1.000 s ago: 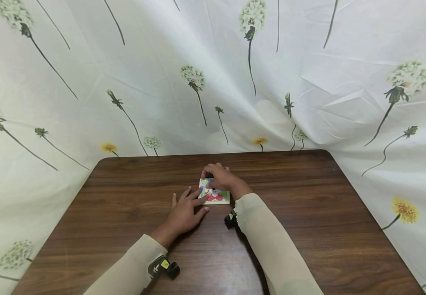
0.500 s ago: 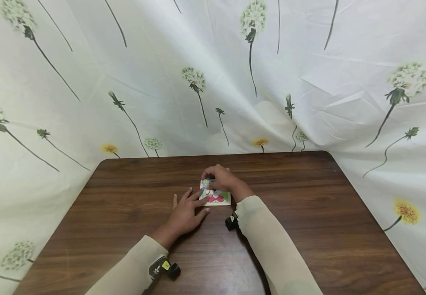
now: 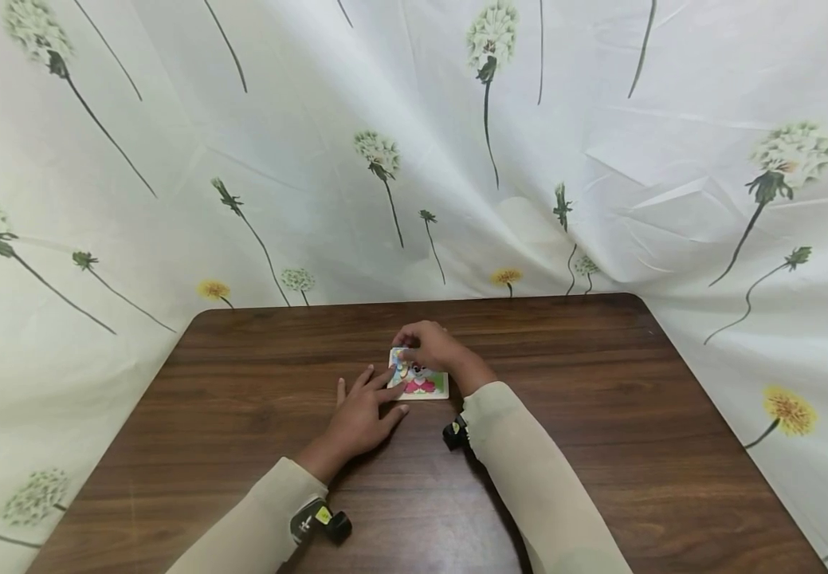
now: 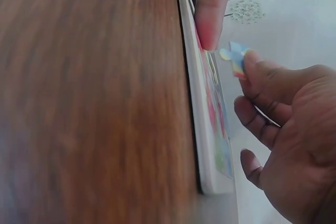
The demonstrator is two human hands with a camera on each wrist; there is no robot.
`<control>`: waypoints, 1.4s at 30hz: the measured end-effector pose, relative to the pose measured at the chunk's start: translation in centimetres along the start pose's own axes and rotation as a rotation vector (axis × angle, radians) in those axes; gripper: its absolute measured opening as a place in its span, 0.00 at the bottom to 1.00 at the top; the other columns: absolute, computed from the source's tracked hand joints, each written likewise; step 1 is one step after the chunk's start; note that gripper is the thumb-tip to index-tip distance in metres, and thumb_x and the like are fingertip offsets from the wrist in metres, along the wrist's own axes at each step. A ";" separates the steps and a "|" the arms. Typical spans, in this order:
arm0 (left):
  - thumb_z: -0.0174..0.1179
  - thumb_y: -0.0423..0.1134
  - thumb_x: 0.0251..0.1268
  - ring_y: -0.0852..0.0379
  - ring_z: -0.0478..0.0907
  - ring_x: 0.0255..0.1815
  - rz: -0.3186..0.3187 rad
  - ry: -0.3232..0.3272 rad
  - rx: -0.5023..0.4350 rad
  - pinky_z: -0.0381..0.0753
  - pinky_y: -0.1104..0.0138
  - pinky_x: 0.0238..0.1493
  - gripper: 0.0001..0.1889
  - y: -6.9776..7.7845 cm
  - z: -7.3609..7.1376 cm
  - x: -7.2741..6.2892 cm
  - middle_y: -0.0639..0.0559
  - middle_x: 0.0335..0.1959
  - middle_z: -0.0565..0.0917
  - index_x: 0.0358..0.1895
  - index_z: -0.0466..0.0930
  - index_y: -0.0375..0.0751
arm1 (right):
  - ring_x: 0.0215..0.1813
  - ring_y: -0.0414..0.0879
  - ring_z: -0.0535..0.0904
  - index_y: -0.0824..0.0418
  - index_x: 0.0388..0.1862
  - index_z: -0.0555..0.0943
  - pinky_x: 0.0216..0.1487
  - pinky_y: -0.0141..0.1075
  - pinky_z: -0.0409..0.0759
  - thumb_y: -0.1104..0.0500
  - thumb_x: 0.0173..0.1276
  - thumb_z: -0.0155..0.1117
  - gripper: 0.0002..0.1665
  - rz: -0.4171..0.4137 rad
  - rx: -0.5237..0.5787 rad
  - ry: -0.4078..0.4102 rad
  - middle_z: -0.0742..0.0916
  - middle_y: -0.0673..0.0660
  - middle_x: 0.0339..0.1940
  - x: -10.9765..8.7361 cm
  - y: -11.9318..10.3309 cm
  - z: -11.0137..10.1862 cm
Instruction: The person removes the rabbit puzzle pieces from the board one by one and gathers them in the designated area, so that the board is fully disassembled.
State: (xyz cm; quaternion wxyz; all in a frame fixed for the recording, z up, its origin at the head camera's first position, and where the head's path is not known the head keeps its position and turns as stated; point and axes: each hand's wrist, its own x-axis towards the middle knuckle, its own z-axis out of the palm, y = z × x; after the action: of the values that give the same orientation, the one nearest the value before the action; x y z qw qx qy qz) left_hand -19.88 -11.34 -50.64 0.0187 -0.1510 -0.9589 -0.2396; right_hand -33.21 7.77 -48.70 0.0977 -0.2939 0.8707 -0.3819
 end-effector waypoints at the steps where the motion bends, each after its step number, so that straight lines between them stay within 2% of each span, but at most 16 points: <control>1: 0.65 0.54 0.80 0.33 0.59 0.90 0.001 0.001 -0.003 0.43 0.18 0.79 0.23 0.0 0.0 0.0 0.50 0.85 0.72 0.72 0.85 0.55 | 0.47 0.43 0.85 0.59 0.57 0.90 0.52 0.40 0.84 0.62 0.80 0.69 0.10 -0.007 0.008 -0.002 0.91 0.55 0.46 -0.1 0.1 -0.1; 4: 0.65 0.54 0.80 0.33 0.58 0.90 0.002 0.000 -0.010 0.42 0.19 0.80 0.23 -0.1 0.2 0.1 0.50 0.85 0.72 0.73 0.85 0.55 | 0.45 0.42 0.85 0.59 0.56 0.89 0.50 0.39 0.84 0.63 0.81 0.69 0.10 -0.017 0.020 0.002 0.91 0.55 0.45 -0.3 0.3 -0.5; 9: 0.65 0.55 0.80 0.33 0.58 0.90 -0.001 -0.001 -0.007 0.42 0.19 0.80 0.24 -0.2 0.3 0.2 0.50 0.85 0.72 0.73 0.84 0.56 | 0.47 0.42 0.85 0.60 0.55 0.89 0.53 0.39 0.83 0.63 0.80 0.69 0.09 -0.035 -0.010 0.008 0.92 0.55 0.45 -1.1 0.6 -1.1; 17: 0.64 0.55 0.80 0.34 0.58 0.90 -0.016 -0.008 0.005 0.42 0.19 0.81 0.24 -0.2 0.2 0.3 0.51 0.85 0.71 0.74 0.83 0.58 | 0.48 0.45 0.87 0.62 0.55 0.90 0.58 0.47 0.85 0.63 0.78 0.72 0.10 -0.018 0.039 0.030 0.92 0.57 0.45 -3.4 0.8 -2.9; 22: 0.65 0.55 0.80 0.35 0.57 0.90 -0.028 -0.018 0.000 0.41 0.20 0.81 0.24 0.0 0.1 0.2 0.51 0.85 0.71 0.74 0.83 0.58 | 0.47 0.43 0.85 0.61 0.52 0.90 0.55 0.43 0.85 0.64 0.77 0.73 0.08 0.009 0.047 0.070 0.92 0.56 0.44 -4.6 1.9 -3.9; 30: 0.64 0.56 0.81 0.36 0.56 0.91 -0.038 -0.018 0.004 0.41 0.21 0.82 0.25 0.0 0.1 0.0 0.52 0.86 0.71 0.75 0.82 0.59 | 0.44 0.42 0.85 0.63 0.49 0.91 0.49 0.37 0.83 0.67 0.76 0.72 0.07 -0.002 0.062 0.115 0.92 0.57 0.42 -5.7 3.3 -5.0; 42: 0.64 0.55 0.81 0.36 0.57 0.91 -0.035 -0.010 0.002 0.41 0.21 0.82 0.25 0.1 0.1 -0.2 0.51 0.85 0.71 0.75 0.82 0.58 | 0.43 0.43 0.83 0.63 0.48 0.90 0.49 0.38 0.81 0.67 0.76 0.71 0.05 0.043 0.026 0.129 0.91 0.57 0.39 -7.1 4.8 -5.9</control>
State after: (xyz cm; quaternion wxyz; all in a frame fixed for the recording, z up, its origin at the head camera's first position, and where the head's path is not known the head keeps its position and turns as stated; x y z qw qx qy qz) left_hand -19.69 -11.27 -50.73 0.0101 -0.1355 -0.9616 -0.2383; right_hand -31.88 18.08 -48.48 0.0536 -0.2485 0.8764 -0.4089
